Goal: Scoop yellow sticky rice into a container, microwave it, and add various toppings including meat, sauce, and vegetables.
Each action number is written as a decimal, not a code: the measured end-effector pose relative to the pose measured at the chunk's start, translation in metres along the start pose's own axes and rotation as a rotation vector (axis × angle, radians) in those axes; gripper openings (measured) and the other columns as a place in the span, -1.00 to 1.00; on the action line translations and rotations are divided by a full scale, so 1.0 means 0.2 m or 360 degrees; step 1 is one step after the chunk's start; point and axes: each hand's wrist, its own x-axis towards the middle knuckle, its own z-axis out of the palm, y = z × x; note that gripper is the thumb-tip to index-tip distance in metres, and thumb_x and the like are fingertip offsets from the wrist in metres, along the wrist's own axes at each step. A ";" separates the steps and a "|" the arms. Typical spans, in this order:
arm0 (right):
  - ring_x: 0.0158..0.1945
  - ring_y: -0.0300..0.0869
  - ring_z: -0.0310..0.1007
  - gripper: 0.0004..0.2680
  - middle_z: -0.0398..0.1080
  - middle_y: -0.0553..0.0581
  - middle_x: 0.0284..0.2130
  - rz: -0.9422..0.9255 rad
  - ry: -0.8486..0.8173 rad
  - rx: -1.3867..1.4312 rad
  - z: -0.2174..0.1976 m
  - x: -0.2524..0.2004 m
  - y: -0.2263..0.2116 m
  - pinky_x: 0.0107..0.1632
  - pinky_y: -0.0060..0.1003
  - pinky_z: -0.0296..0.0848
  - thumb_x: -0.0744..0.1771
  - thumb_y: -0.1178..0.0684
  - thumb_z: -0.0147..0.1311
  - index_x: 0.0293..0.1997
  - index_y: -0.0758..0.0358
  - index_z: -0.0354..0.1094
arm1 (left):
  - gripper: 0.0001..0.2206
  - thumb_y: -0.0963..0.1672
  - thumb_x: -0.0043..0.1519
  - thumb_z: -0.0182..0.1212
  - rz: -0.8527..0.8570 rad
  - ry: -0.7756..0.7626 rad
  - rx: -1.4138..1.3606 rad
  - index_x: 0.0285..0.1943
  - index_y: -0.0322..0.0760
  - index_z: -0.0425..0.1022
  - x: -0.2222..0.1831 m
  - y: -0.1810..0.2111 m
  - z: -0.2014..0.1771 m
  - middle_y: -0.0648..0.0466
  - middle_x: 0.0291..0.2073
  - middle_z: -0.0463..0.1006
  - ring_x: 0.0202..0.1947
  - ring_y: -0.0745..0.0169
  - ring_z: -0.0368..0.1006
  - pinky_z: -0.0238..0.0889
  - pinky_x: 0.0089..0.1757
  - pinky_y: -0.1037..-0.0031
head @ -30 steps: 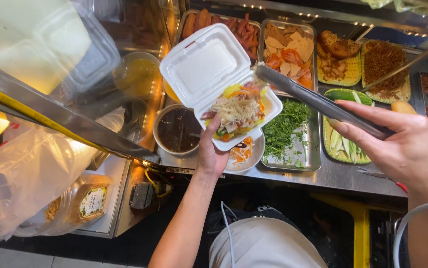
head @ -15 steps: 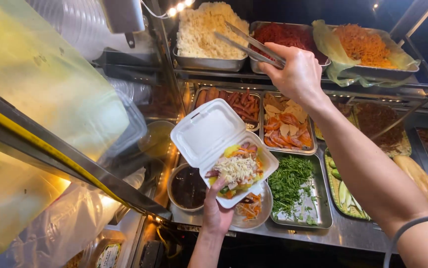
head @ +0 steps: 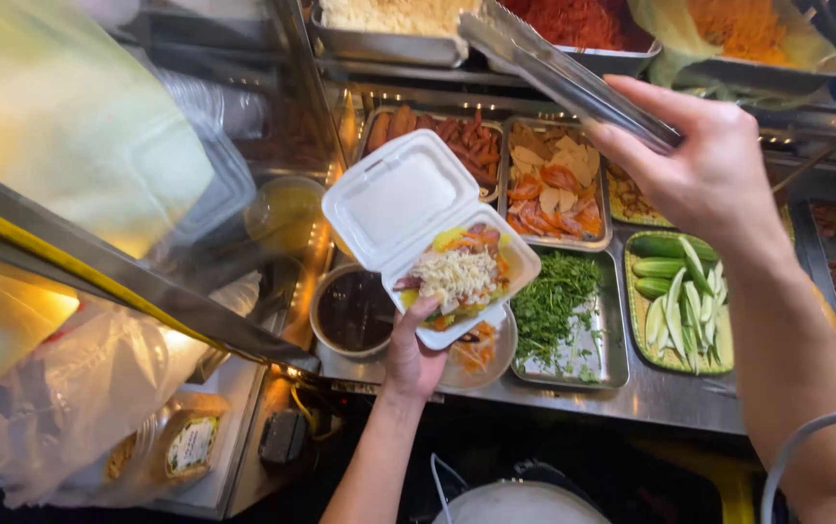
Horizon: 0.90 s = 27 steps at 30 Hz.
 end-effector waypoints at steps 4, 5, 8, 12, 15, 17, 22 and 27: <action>-0.34 -0.33 0.49 -0.62 0.59 0.11 -0.24 0.0154 -0.0234 0.0051 -0.07 -0.40 0.01 -0.31 -0.38 0.46 0.32 0.01 0.29 0.30 0.18 0.44 | -0.25 -0.13 0.07 0.37 0.0020 -0.0106 -0.0059 0.48 -0.27 0.11 -0.01 -0.02 -0.01 -0.02 0.24 0.38 0.29 0.08 0.35 0.28 0.27 0.13; -0.37 -0.32 0.52 -0.62 0.60 0.10 -0.26 0.0210 -0.0290 0.0011 -0.08 -0.50 0.01 -0.33 -0.38 0.48 0.27 0.03 0.31 0.24 0.18 0.46 | -0.28 -0.15 0.09 0.34 0.0007 -0.0144 -0.0087 0.48 -0.24 0.11 -0.01 -0.03 -0.01 0.00 0.24 0.38 0.29 0.11 0.35 0.28 0.27 0.15; -0.41 -0.27 0.49 -0.62 0.59 0.13 -0.30 0.0165 -0.0356 -0.0112 -0.08 -0.66 -0.02 -0.33 -0.36 0.45 0.24 0.05 0.31 0.20 0.17 0.49 | -0.29 -0.17 0.11 0.34 -0.0052 -0.0140 -0.0042 0.49 -0.26 0.12 0.01 -0.10 -0.06 -0.03 0.22 0.38 0.25 0.08 0.35 0.30 0.23 0.10; -0.44 -0.23 0.49 -0.67 0.59 0.18 -0.36 0.0148 -0.0431 -0.0312 -0.10 -0.76 -0.04 -0.34 -0.32 0.46 0.22 0.08 0.33 0.10 0.11 0.55 | -0.28 -0.18 0.12 0.36 -0.0114 -0.0235 0.0016 0.49 -0.34 0.11 0.00 -0.16 -0.08 -0.08 0.23 0.39 0.27 0.05 0.35 0.29 0.25 0.11; -0.44 -0.26 0.52 -0.67 0.61 0.16 -0.33 0.0466 -0.0332 -0.0262 -0.15 -0.84 -0.02 -0.33 -0.33 0.49 0.26 0.10 0.31 0.16 0.11 0.53 | -0.27 -0.17 0.11 0.38 -0.0190 -0.0251 0.0043 0.49 -0.38 0.12 -0.02 -0.17 -0.08 -0.08 0.24 0.40 0.27 0.05 0.35 0.28 0.26 0.12; -0.31 -0.31 0.57 -0.70 0.61 0.15 -0.21 0.0487 -0.0199 -0.0271 -0.18 -0.89 0.03 -0.22 -0.37 0.53 0.29 0.11 0.30 0.16 0.19 0.52 | -0.27 -0.13 0.12 0.36 -0.0210 -0.0231 0.0032 0.49 -0.34 0.11 -0.02 -0.18 -0.07 -0.03 0.26 0.39 0.29 0.09 0.34 0.25 0.27 0.16; -0.23 -0.32 0.55 -0.67 0.60 0.17 -0.15 0.0549 -0.0121 -0.0155 -0.17 -0.97 0.05 -0.15 -0.39 0.52 0.29 0.11 0.30 0.19 0.24 0.49 | -0.30 -0.06 0.17 0.34 -0.0350 -0.0173 -0.0159 0.47 -0.40 0.15 -0.02 -0.22 -0.10 -0.10 0.28 0.40 0.32 0.02 0.34 0.21 0.30 0.15; -0.20 -0.32 0.53 -0.65 0.60 0.18 -0.14 0.0653 -0.0121 -0.0108 -0.16 -1.04 0.08 -0.14 -0.40 0.51 0.29 0.12 0.30 0.22 0.26 0.47 | -0.30 -0.02 0.17 0.35 -0.0412 -0.0188 -0.0098 0.47 -0.33 0.17 0.00 -0.24 -0.05 -0.07 0.30 0.38 0.33 0.03 0.32 0.22 0.30 0.14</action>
